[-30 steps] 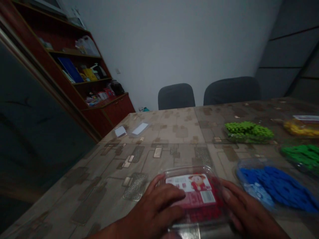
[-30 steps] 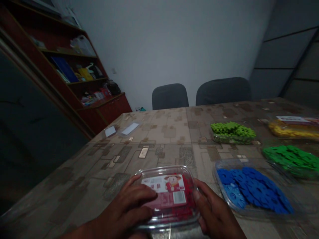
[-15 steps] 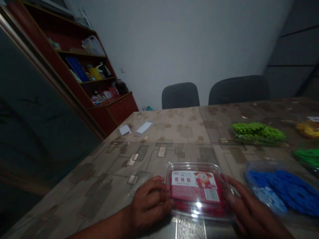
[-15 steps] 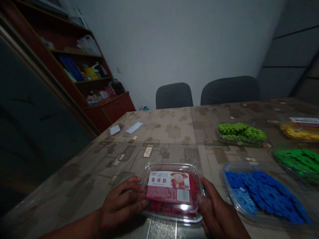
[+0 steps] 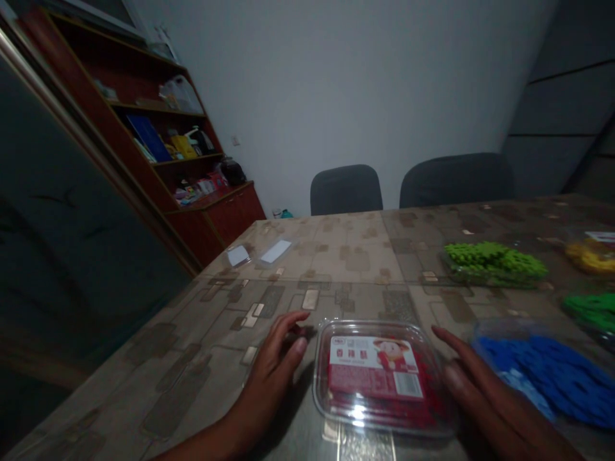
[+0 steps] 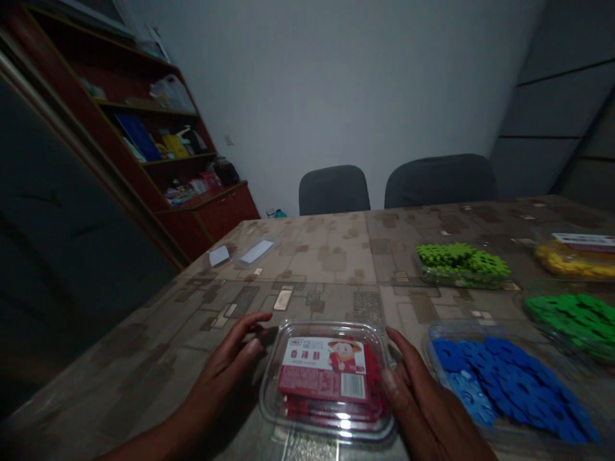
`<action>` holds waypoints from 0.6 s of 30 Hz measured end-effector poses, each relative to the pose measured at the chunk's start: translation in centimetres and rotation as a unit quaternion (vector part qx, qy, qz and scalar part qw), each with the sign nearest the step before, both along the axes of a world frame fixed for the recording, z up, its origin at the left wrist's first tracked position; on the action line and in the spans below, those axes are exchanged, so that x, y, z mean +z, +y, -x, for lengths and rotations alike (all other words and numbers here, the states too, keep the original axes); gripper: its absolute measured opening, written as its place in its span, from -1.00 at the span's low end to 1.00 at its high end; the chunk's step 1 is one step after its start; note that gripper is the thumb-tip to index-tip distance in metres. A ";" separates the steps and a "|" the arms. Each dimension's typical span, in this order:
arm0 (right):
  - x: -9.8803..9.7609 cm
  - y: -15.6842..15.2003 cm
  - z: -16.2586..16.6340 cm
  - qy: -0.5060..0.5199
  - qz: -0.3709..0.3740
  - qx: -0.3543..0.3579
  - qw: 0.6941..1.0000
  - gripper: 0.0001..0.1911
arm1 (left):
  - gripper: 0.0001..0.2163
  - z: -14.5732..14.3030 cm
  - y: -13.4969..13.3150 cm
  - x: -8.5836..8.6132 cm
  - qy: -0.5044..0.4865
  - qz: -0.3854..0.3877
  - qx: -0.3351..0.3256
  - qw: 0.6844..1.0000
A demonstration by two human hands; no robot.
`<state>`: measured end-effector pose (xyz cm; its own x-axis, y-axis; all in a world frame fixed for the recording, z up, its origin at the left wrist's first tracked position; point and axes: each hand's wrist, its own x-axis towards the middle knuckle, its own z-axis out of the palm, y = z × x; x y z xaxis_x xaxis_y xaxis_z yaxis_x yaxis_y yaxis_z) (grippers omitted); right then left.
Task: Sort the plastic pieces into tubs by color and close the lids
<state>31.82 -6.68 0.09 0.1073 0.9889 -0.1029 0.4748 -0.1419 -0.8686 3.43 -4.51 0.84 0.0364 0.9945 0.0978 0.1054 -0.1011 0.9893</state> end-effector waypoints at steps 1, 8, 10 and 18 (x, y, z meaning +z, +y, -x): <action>0.1 0.2 0.0 -0.010 -0.011 -0.004 1.000 -0.27 | -0.62 -0.4 0.1 -0.1 -0.039 0.053 0.005 0.998; -1.5 0.9 0.9 0.012 -0.028 0.043 0.999 -0.32 | -0.51 -1.7 0.5 -0.3 -0.208 0.196 -0.072 0.955; -1.7 1.0 0.8 0.020 -0.028 0.053 0.998 -0.31 | -0.57 -1.8 0.6 -0.2 -0.236 0.202 -0.094 0.946; 0.8 1.0 0.1 0.122 0.011 0.038 0.992 -0.26 | -0.74 -2.9 1.1 1.7 -0.253 0.245 -0.127 0.927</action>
